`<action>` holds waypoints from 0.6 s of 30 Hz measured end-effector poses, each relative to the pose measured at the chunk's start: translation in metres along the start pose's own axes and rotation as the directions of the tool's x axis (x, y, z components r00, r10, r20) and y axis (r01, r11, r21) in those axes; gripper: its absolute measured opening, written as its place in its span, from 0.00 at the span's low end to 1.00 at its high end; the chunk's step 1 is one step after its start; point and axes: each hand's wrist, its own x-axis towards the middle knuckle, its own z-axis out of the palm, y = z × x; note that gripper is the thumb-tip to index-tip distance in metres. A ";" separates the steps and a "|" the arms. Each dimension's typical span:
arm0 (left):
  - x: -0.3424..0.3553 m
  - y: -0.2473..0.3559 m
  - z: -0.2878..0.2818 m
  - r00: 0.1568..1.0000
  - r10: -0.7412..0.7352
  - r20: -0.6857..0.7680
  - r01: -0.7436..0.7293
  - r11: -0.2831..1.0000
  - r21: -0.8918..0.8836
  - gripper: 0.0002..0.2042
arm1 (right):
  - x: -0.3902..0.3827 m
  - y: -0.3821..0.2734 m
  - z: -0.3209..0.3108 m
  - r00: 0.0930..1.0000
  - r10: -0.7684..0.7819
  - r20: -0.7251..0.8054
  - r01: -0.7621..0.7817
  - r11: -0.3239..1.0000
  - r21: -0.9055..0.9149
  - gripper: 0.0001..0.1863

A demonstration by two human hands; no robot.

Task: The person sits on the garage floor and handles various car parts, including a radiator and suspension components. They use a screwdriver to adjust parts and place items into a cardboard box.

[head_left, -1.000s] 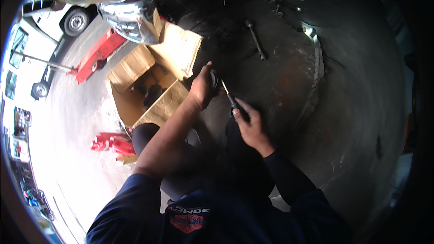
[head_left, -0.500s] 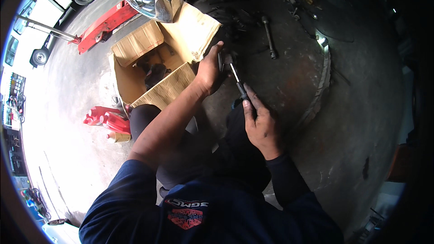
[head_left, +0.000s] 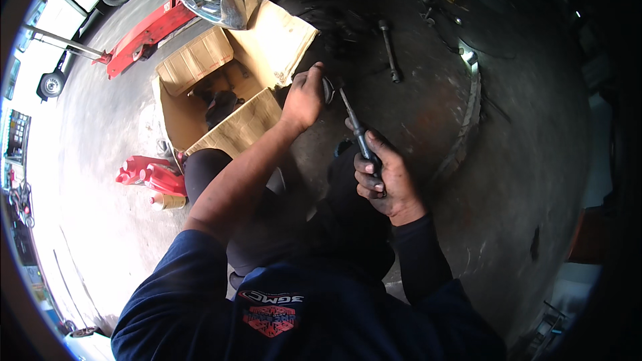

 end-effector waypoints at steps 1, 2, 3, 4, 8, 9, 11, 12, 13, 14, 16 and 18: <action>-0.001 -0.001 -0.001 0.999 -0.018 0.034 0.018 1.000 0.002 0.14 | -0.001 -0.005 -0.003 0.999 0.046 0.000 -0.046 0.997 0.058 0.28; -0.001 -0.001 -0.001 0.997 -0.035 0.067 0.035 0.999 0.005 0.14 | -0.002 -0.008 -0.006 0.997 0.072 0.027 -0.075 0.989 0.125 0.28; -0.004 -0.002 0.000 0.997 0.068 0.026 -0.071 0.988 0.137 0.15 | -0.003 -0.011 -0.008 0.993 0.101 0.064 -0.111 0.976 0.188 0.28; -0.006 -0.003 -0.001 0.999 -0.020 0.032 0.018 0.998 0.061 0.17 | -0.002 -0.012 -0.009 0.991 0.109 0.079 -0.123 0.971 0.204 0.28; -0.014 -0.008 0.008 0.989 -0.104 -0.101 0.103 0.995 -0.015 0.25 | -0.006 -0.002 -0.016 0.995 0.011 -0.095 -0.023 0.992 -0.122 0.26; -0.015 -0.009 0.010 0.980 -0.184 -0.076 0.173 0.976 -0.129 0.26 | 0.000 0.008 -0.015 0.958 -0.265 -0.106 0.182 0.854 -0.487 0.24; -0.015 -0.010 0.012 0.982 -0.186 -0.010 0.187 0.981 0.048 0.24 | 0.005 0.022 -0.017 0.820 -0.571 0.020 0.297 0.395 -0.869 0.21; -0.013 -0.010 0.013 0.964 -0.262 0.035 0.264 0.952 -0.152 0.22 | 0.009 0.028 -0.018 0.663 -0.725 0.190 0.391 0.119 -0.913 0.20; -0.011 -0.010 0.014 0.921 -0.370 0.120 0.389 0.879 -0.277 0.20 | 0.007 0.033 -0.021 0.632 -0.743 0.221 0.391 0.059 -0.919 0.19; -0.005 -0.010 0.015 0.819 -0.529 0.221 0.571 0.723 -0.389 0.19 | 0.008 0.036 -0.023 0.634 -0.740 0.224 0.355 0.021 -0.934 0.19; -0.005 -0.007 0.020 0.766 -0.580 0.278 0.623 0.562 -0.544 0.20 | 0.012 0.039 -0.022 0.662 -0.726 0.187 0.282 0.010 -0.959 0.19; -0.005 -0.004 0.023 0.706 -0.616 0.350 0.666 0.411 -0.622 0.19 | 0.012 0.032 -0.021 0.625 -0.748 0.222 0.269 -0.060 -0.961 0.20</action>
